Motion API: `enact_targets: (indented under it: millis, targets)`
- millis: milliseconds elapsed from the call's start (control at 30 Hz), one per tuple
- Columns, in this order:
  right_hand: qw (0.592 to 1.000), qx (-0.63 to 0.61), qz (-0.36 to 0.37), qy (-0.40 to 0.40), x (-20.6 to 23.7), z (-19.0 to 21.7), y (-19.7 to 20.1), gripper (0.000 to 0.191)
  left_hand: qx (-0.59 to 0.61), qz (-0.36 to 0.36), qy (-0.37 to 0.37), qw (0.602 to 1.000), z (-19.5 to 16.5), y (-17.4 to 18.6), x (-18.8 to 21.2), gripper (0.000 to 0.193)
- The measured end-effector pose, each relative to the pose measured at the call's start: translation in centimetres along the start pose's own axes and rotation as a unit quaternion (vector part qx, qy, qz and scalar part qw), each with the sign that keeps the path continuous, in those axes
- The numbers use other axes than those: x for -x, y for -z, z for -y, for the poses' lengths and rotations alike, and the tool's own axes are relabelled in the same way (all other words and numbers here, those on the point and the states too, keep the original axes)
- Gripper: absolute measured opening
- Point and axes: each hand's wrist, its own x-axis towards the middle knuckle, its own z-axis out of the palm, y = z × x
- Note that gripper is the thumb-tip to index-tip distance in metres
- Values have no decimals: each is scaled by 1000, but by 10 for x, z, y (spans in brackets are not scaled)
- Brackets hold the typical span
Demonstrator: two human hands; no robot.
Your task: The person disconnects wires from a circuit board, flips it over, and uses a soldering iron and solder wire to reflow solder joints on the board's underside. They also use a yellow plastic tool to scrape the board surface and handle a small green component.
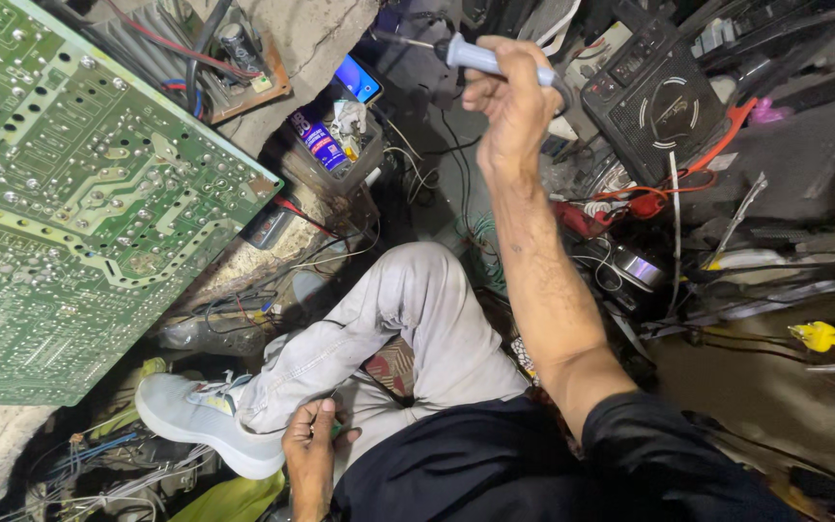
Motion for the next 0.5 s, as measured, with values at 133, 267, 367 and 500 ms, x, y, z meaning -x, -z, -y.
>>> enact_targets:
  millis: [133,267,367,500]
  targets:
    - [999,-31,-34,23,27,13,26,29,0,-5,4,1000,1,0,2,25]
    - [990,-114,-74,-39,53,24,57,23,2,-1,-2,1000,1,1,4,26]
    - [979,-165,-75,-98,76,28,75,23,-7,-4,7,1000,-1,0,7,26]
    - [960,-182,-103,-187,97,34,88,31,-19,3,-9,1000,-5,-3,12,26]
